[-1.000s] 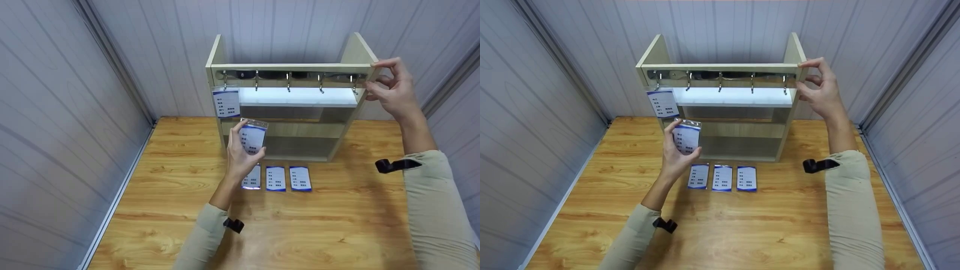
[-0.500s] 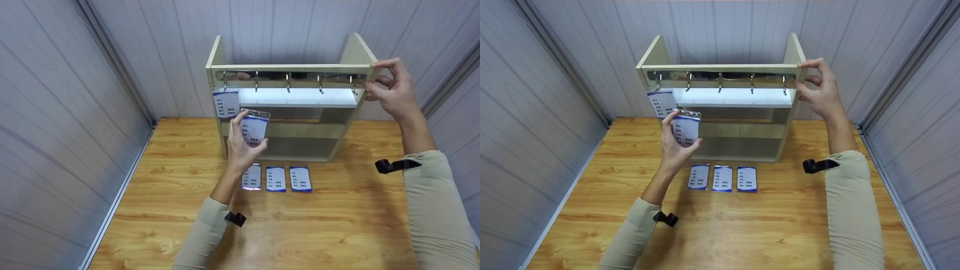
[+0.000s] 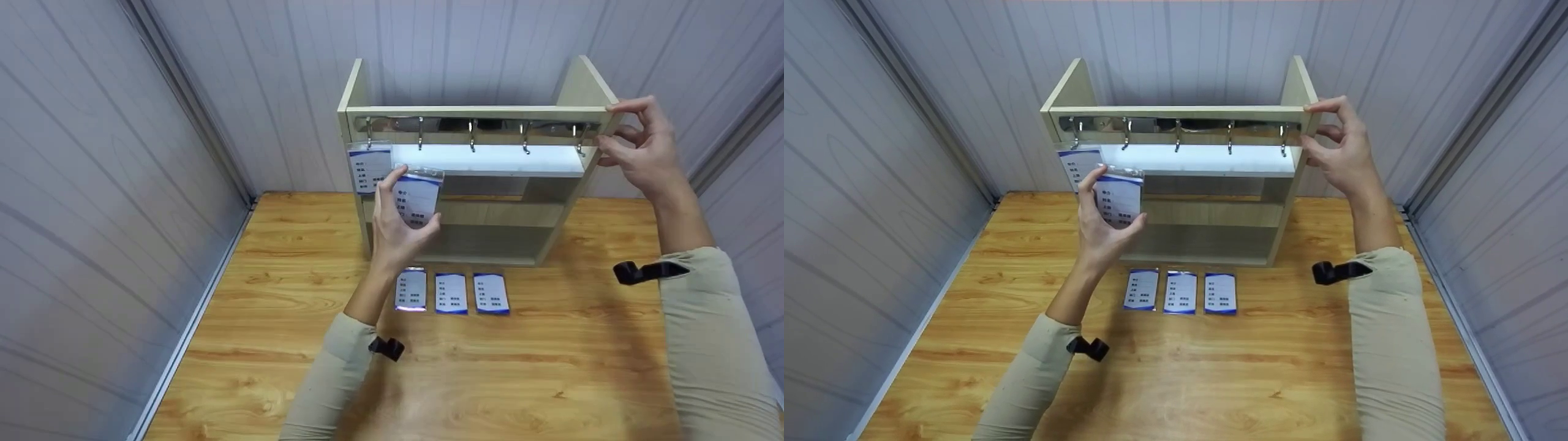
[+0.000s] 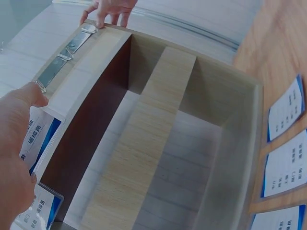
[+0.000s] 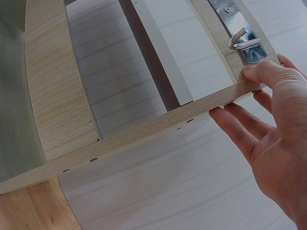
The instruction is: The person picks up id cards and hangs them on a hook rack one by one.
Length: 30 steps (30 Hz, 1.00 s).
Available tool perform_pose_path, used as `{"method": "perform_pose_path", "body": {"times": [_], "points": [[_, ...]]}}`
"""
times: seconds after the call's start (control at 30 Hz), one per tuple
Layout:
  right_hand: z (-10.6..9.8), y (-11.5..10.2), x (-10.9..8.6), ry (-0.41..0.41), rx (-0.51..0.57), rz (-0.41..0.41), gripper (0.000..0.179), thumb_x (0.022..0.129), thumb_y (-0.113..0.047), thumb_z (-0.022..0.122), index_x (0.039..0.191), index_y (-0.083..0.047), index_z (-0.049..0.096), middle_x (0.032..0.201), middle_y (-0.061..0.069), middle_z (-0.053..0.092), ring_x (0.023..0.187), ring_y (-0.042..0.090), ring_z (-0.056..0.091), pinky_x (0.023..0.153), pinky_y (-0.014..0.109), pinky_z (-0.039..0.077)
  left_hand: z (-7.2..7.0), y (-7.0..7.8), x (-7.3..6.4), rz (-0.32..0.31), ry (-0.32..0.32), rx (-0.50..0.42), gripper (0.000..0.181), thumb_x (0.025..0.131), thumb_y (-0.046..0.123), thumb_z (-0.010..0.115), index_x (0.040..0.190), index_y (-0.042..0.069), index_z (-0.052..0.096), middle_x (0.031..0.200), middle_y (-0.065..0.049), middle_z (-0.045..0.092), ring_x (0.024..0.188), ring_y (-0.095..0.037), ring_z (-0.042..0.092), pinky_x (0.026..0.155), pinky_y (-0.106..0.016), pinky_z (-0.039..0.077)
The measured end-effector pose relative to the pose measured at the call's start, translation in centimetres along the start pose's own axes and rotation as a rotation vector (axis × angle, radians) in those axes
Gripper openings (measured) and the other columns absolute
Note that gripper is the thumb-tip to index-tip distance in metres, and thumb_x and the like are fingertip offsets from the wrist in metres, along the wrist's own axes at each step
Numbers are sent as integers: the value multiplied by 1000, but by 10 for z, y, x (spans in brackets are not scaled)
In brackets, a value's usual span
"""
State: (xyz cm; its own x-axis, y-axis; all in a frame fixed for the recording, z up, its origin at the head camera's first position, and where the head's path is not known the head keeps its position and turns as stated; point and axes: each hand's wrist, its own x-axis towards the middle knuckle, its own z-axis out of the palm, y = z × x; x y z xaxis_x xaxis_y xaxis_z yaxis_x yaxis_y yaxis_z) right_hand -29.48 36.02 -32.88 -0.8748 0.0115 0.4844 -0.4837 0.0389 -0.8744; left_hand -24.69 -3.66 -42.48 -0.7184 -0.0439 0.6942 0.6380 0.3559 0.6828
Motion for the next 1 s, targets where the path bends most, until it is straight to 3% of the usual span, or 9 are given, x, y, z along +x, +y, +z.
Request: {"method": "perform_pose_path", "body": {"times": [0.3, 0.5, 0.77, 1.0], "points": [[-1, 0, 0, -7, 34, -2, 45, 98, 20, 65, 137, -3, 63, 152, 3, 60, 113, 11, 79, 65, 25, 67, 4, -1, 10, -12, 16, -6, 93, 83, 11, 91, 161, 7, 42, 156, -24, 56, 142, -41, 62, 126, -56, 50], [-1, 0, 0, -6, 43, 7, 46, 98, 20, 66, 136, -5, 64, 153, 3, 60, 113, 11, 78, 64, 25, 67, 8, -3, 19, 5, 59, -7, 92, 81, 11, 92, 159, 7, 44, 148, -25, 59, 129, -39, 65, 114, -49, 57], [0, -2, -1, 0, -11, 6, 45, 98, 17, 68, 137, -7, 63, 155, 3, 59, 116, 10, 77, 66, 24, 67, 11, -1, 28, 20, 75, -13, 89, 85, 12, 90, 160, 4, 44, 146, -23, 57, 133, -37, 61, 120, -47, 52], [0, -1, 0, -3, 2, 4, 45, 99, 17, 68, 137, -5, 63, 152, 4, 59, 115, 11, 77, 65, 22, 67, 14, 1, 30, 22, 89, 17, 89, 84, 14, 91, 161, 7, 47, 138, -21, 59, 119, -34, 64, 107, -44, 57]]}}
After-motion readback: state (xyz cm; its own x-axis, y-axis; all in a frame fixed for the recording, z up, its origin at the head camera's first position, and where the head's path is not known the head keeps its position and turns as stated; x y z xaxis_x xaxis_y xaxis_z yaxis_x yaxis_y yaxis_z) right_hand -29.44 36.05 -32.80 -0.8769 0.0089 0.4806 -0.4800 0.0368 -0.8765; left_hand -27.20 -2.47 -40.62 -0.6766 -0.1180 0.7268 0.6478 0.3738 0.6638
